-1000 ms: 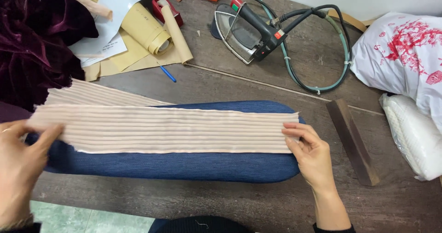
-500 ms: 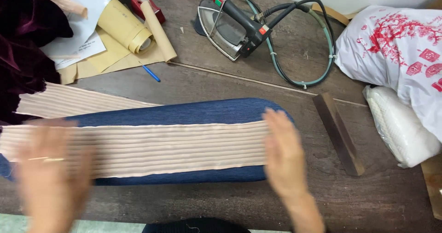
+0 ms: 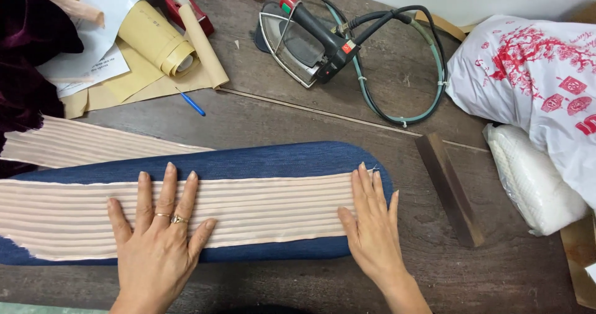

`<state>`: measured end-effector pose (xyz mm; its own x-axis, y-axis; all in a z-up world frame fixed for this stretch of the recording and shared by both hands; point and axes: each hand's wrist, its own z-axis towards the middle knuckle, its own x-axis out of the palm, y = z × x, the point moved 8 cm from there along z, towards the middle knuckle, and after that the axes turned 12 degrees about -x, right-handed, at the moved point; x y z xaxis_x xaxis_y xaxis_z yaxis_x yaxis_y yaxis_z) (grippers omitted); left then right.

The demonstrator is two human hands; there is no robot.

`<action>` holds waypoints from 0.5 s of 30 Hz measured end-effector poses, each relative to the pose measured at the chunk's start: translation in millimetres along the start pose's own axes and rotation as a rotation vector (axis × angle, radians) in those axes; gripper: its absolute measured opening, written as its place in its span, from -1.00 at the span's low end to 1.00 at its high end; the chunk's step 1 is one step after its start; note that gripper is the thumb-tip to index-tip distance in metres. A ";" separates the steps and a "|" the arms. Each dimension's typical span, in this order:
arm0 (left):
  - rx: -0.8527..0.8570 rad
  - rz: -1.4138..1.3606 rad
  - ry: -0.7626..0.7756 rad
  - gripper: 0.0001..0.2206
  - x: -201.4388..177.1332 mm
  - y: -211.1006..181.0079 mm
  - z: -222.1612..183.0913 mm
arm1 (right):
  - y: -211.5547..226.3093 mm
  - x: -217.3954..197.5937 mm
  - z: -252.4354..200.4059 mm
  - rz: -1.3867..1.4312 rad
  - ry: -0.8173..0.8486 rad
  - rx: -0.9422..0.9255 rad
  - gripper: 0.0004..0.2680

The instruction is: Ironing and setting pleats on fabric strips using a steam iron and a wooden clapper.

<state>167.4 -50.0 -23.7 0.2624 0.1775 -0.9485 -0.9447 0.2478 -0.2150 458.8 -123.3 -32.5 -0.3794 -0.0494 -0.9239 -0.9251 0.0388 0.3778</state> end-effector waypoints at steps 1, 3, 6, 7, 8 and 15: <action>-0.002 0.001 0.002 -0.34 0.4 0.1 -0.3 | 1.8 -1.7 0.0 0.001 0.003 -0.001 -0.50; -0.025 0.031 0.020 -0.33 3.2 1.9 -0.6 | 1.7 -2.3 1.5 0.079 0.032 0.039 -0.48; 0.005 0.116 -0.085 -0.34 -3.0 -3.2 0.5 | -23.0 -22.2 15.3 0.178 -0.122 -0.020 -0.57; -0.005 0.117 -0.092 -0.34 -1.5 -1.2 2.3 | -27.0 -36.4 39.4 0.175 -0.122 -0.032 -0.57; 0.001 0.116 -0.101 -0.34 0.0 -1.0 1.8 | -24.4 -58.7 61.1 0.181 -0.219 -0.132 -0.63; -0.007 0.124 -0.075 -0.32 8.2 2.4 0.7 | -70.4 -44.7 307.7 -0.062 -0.113 -0.484 -0.63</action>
<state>167.5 -47.2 -31.8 0.1578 0.2770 -0.9478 -0.9720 0.2127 -0.0996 546.1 183.3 -36.4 -0.3441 0.0723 -0.9362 -0.8579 -0.4295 0.2821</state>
